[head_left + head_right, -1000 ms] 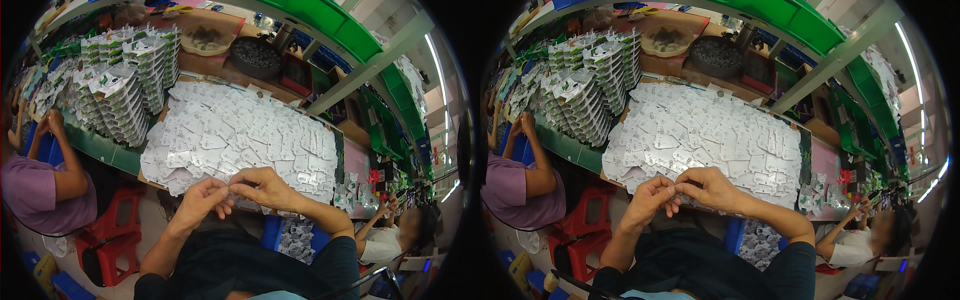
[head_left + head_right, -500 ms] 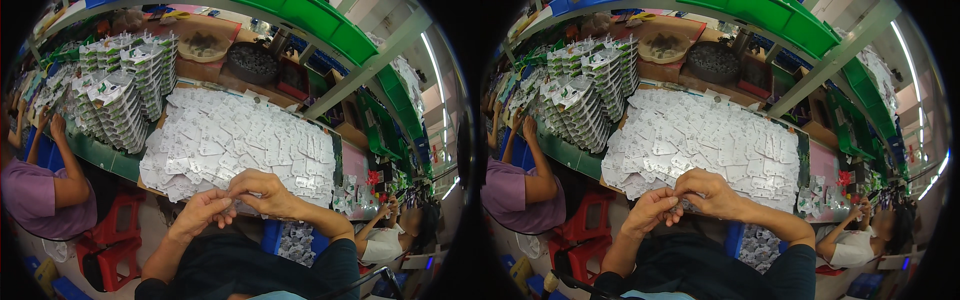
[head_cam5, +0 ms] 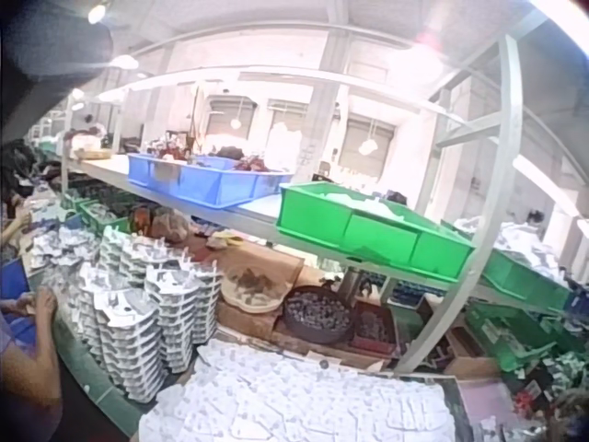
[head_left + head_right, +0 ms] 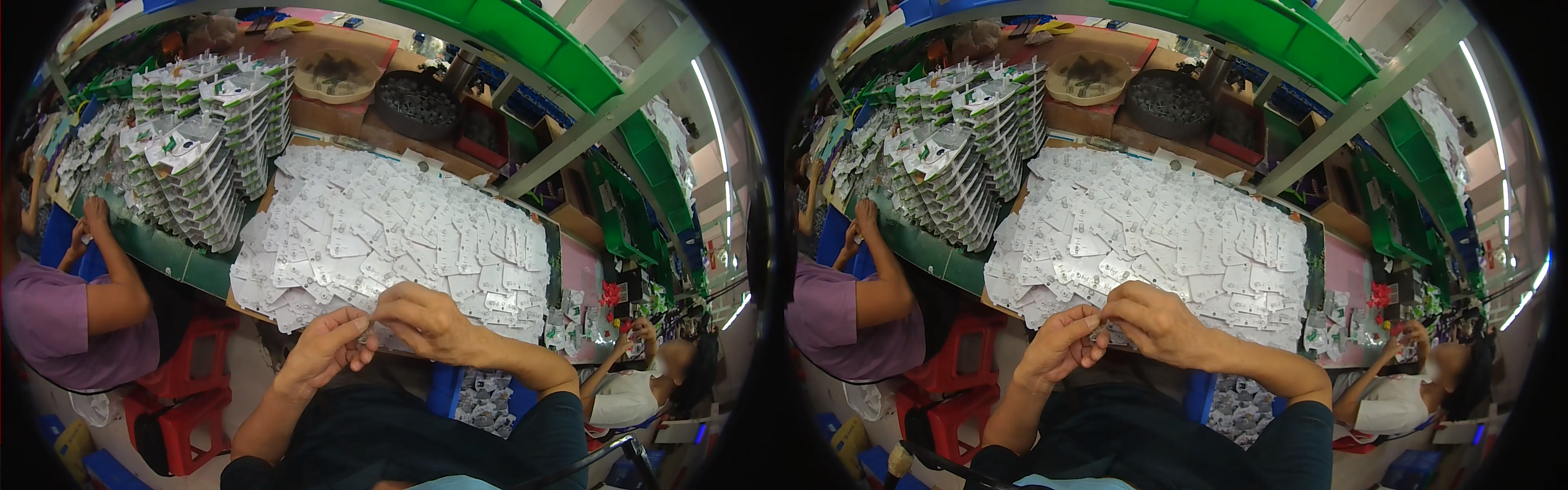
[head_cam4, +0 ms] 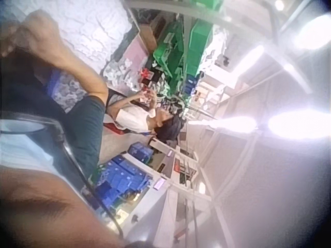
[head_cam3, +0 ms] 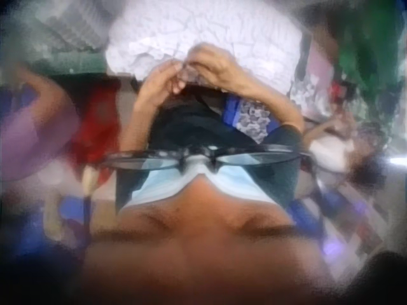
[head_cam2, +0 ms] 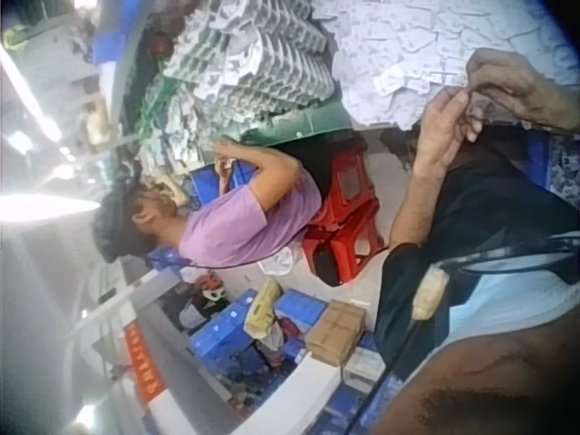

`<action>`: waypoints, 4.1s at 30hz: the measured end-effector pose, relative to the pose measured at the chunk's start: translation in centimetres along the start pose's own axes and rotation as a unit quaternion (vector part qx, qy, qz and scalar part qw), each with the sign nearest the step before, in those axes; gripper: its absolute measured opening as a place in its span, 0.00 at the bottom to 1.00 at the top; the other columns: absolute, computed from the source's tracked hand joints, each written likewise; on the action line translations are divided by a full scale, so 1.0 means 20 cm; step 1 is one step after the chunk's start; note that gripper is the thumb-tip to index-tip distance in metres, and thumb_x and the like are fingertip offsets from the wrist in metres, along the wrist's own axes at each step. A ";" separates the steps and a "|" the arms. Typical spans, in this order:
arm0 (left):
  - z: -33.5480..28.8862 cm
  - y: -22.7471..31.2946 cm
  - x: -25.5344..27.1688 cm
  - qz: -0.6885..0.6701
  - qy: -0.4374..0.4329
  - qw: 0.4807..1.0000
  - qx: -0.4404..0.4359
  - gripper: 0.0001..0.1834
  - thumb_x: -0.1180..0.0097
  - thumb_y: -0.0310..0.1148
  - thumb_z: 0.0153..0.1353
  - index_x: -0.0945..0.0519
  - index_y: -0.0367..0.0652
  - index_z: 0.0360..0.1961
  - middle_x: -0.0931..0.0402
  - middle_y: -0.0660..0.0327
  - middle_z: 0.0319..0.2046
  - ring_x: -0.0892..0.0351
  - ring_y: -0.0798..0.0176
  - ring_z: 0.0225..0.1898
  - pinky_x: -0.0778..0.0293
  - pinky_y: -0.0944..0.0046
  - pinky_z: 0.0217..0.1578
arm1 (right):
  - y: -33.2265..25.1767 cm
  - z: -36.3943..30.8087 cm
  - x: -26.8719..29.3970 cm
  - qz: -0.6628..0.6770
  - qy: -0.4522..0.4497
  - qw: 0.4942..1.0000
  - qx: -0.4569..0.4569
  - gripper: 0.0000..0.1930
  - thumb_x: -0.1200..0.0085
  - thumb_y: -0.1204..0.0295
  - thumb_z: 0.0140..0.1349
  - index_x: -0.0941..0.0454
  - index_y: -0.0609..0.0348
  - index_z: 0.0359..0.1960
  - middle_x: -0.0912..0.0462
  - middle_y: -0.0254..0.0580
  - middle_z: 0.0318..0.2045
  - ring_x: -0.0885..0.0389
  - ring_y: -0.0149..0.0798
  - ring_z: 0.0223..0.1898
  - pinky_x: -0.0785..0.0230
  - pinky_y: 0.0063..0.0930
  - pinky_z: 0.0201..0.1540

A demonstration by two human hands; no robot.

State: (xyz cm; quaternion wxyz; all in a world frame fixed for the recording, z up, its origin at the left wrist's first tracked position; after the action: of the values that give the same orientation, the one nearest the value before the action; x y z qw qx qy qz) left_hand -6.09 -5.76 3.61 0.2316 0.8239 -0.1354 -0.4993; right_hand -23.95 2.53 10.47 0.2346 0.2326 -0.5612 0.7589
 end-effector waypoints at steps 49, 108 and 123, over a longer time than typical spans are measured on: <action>-0.06 -0.25 0.22 -0.024 -0.117 0.980 0.159 0.10 0.41 0.27 0.63 0.24 0.37 0.44 0.22 0.58 0.39 0.19 0.65 0.37 0.25 0.69 0.34 | 1.33 0.65 0.55 -0.466 -0.055 0.855 -0.223 0.09 0.41 0.69 0.53 0.14 0.58 0.33 0.16 0.53 0.29 0.17 0.54 0.33 0.25 0.45 0.42; 0.08 -0.06 -0.08 -0.118 -0.022 0.992 -0.046 0.14 0.48 0.35 0.70 0.29 0.37 0.50 0.26 0.61 0.35 0.28 0.70 0.31 0.33 0.75 0.25 | -0.04 0.08 0.13 0.010 -0.079 0.991 -0.108 0.11 0.36 0.70 0.59 0.19 0.64 0.40 0.17 0.44 0.28 0.18 0.36 0.29 0.27 0.27 0.31; 0.09 -0.03 -0.11 -0.046 -0.025 0.997 -0.055 0.14 0.47 0.34 0.69 0.27 0.36 0.49 0.25 0.61 0.35 0.26 0.71 0.31 0.31 0.75 0.26 | -0.01 0.01 0.17 0.082 -0.057 0.967 -0.234 0.08 0.41 0.74 0.60 0.19 0.61 0.40 0.17 0.45 0.30 0.17 0.41 0.32 0.28 0.31 0.34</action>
State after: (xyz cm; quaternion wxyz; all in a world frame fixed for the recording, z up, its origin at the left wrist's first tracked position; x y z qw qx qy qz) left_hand -8.68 -4.68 4.19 0.2497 0.8024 -0.0750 -0.5368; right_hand -26.38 2.62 12.74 0.1870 0.1669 -0.7525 0.6091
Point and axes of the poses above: each hand's wrist, its own z-axis towards the middle knuckle, its own x-axis out of the back of the hand, y = z × x, the point moved 1 cm from there along z, towards the middle knuckle
